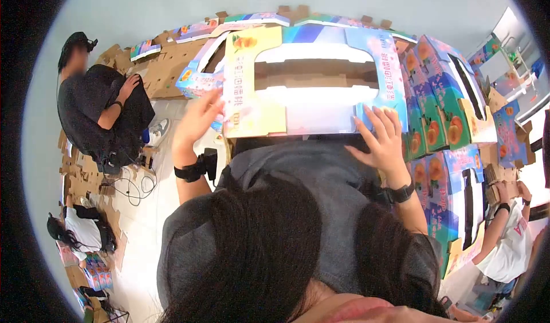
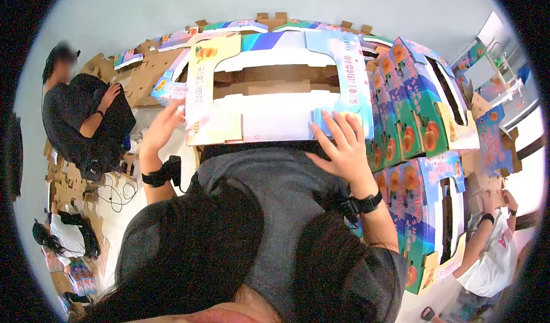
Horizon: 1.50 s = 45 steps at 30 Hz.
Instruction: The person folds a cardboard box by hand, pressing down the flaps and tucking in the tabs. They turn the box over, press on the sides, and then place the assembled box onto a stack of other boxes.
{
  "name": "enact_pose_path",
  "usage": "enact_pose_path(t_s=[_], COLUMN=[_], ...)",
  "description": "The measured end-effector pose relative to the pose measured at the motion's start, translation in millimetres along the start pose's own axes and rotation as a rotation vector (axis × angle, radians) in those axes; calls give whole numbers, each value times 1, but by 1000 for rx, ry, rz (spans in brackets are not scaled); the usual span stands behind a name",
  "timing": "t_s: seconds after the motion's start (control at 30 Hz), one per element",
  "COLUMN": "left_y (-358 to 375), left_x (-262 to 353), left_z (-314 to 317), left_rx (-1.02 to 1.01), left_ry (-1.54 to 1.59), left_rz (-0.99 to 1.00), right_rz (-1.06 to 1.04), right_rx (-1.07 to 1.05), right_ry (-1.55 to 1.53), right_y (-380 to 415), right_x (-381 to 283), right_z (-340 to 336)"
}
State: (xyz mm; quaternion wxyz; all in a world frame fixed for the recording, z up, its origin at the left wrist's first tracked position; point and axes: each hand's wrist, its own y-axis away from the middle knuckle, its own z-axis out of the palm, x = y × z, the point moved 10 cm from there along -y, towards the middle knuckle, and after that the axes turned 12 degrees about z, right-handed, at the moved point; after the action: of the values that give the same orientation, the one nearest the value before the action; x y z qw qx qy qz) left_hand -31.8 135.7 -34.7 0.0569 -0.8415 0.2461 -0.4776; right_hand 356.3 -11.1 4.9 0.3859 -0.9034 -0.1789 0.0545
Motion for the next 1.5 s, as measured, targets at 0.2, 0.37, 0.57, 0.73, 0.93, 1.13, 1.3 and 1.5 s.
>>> enact_pose_path(t_s=[0.2, 0.37, 0.57, 0.73, 0.93, 1.13, 1.3, 1.5], left_y=[2, 5, 11, 1, -10, -14, -14, -17], left_x=[-5, -64, -92, -46, 4, 50, 30, 41], left_z=[54, 58, 78, 70, 54, 68, 76, 74], left_rx=[-249, -134, -7, -30, 95, 125, 57, 101], left_ry=[171, 395, 842, 706, 457, 149, 94, 132], left_rz=[-219, -260, -343, -154, 151, 404, 291, 308], right_rz=[8, -16, 6, 11, -131, 68, 420, 628], right_rx=[-129, -244, -493, -427, -91, 8, -66, -391], right_ry=[-153, -230, -1, -48, 70, -344, -1081, -1890], right_y=[-54, -83, -77, -77, -85, -78, -43, -32], right_x=[-15, -33, -45, -37, -9, 8, 32, 6], right_z=[-30, -4, 53, 46, 36, 21, 22, 11])
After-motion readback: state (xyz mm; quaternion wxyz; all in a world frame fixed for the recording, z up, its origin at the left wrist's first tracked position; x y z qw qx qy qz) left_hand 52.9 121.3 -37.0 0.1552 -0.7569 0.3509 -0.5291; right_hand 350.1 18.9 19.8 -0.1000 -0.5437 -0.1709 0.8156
